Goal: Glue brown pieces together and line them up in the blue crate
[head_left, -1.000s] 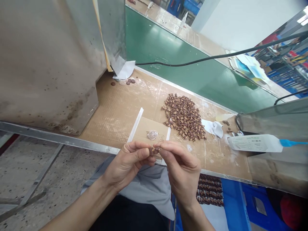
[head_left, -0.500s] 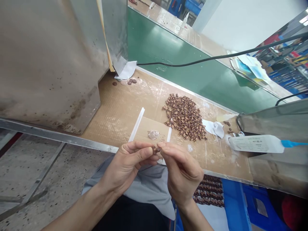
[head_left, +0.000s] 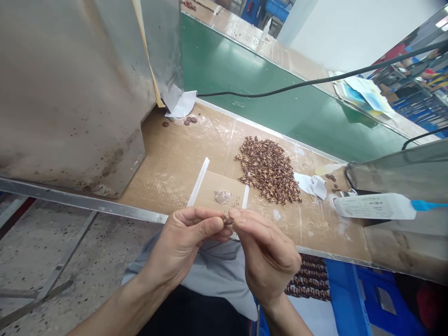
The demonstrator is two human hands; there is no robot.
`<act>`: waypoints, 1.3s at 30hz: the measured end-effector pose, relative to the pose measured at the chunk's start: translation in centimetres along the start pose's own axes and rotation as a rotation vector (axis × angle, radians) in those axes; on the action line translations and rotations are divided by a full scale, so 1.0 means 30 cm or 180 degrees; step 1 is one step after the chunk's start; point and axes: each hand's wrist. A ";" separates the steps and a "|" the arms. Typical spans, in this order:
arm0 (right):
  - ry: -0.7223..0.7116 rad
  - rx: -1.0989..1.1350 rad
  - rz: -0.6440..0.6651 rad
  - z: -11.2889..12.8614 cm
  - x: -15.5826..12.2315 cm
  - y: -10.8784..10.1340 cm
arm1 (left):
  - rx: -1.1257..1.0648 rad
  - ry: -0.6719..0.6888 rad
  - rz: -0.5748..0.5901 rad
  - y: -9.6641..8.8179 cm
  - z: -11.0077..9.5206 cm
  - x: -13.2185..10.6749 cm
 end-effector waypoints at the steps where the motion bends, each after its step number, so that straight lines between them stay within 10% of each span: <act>1: -0.0040 -0.0023 -0.0002 0.001 -0.001 0.002 | 0.0008 0.0029 -0.0016 0.003 0.000 -0.001; 9: -0.0224 -0.0141 -0.0063 0.002 -0.005 0.009 | -0.0002 0.0098 -0.0149 0.019 0.018 -0.007; 17: 0.0509 0.0068 -0.0076 -0.011 -0.015 -0.022 | 0.0436 0.0394 -0.0075 -0.006 0.057 0.006; 28: 0.0070 -0.1809 0.0147 -0.224 -0.026 -0.333 | 0.1269 0.0923 -0.0623 -0.099 0.085 0.023; 39: -0.0432 -0.2065 0.0444 -0.302 -0.066 -0.343 | 0.1458 0.0911 -0.0536 -0.123 0.105 0.031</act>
Point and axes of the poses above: each hand's wrist, its own x-axis towards the middle knuckle, its own y-axis out of the palm, z = x × y, and after that the axes turned 14 degrees about x, right-handed
